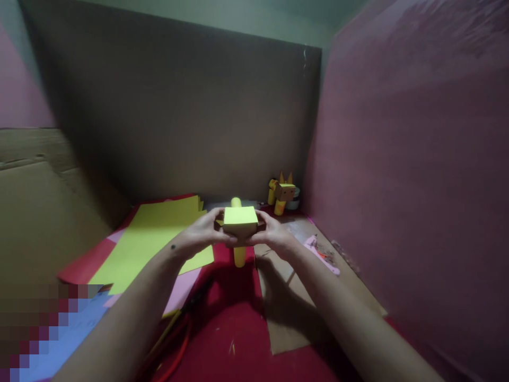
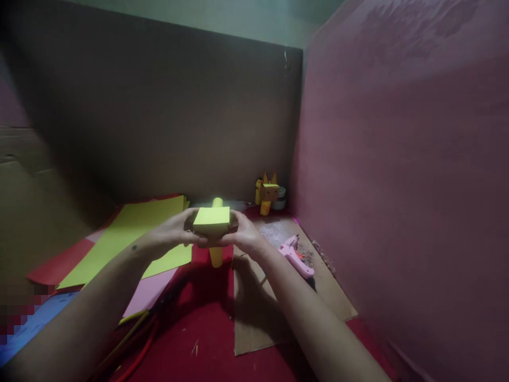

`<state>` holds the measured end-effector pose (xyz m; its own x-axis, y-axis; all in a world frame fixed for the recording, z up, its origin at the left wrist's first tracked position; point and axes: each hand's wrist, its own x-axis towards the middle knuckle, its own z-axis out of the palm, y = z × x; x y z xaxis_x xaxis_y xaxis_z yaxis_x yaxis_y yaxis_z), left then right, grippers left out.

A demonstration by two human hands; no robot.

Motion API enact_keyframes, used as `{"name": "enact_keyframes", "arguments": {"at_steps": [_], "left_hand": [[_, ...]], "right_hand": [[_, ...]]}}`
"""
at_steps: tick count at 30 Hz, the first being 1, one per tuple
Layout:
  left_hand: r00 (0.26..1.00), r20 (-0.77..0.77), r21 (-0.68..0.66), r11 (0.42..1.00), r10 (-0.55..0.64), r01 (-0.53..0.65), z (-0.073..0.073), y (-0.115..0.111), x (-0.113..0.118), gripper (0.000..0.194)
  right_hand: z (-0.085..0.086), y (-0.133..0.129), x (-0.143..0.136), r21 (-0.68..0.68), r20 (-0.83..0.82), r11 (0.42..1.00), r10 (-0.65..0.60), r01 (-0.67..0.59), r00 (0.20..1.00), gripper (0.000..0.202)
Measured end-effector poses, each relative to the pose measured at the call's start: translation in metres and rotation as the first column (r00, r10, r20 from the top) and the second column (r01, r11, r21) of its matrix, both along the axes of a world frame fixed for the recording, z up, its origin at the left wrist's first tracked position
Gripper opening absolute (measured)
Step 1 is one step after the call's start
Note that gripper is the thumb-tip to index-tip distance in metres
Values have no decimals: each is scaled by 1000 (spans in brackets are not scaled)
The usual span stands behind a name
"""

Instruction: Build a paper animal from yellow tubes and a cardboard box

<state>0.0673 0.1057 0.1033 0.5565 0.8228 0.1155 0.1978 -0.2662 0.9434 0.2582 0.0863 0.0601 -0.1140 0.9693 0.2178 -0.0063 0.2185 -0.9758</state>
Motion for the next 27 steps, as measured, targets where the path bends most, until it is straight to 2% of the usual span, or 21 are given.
{"name": "enact_keyframes", "arguments": {"at_steps": [3, 7, 10, 14, 19, 24, 27], "left_hand": [[1000, -6, -43, 999, -18, 17, 2, -7, -5, 64], [999, 16, -68, 997, -41, 42, 0, -12, -10, 72], [998, 22, -80, 995, -56, 58, -3, -11, -16, 87], [998, -68, -28, 999, -16, 14, -3, -8, -24, 97], [995, -93, 24, 999, 34, -32, 0, -9, -24, 93], [994, -107, 27, 999, -24, 27, 0, -9, -21, 75], [995, -96, 31, 999, -30, 33, -1, -8, -20, 74]], "right_hand": [[-4, -9, -4, 15, 72, 998, -63, 62, 995, 76], [-9, -17, -5, 60, 124, 996, -67, 60, 990, 81], [-8, -21, -3, 60, 74, 995, -79, 74, 994, 87], [-8, -24, -1, 97, -30, 992, -80, 82, 996, 94], [-15, -21, -2, 178, 25, 984, -10, 6, 1000, 88], [-20, -15, -3, 239, 92, 971, -23, 1, 995, 81], [-19, -15, -4, 238, 115, 971, -39, 11, 993, 82]]}}
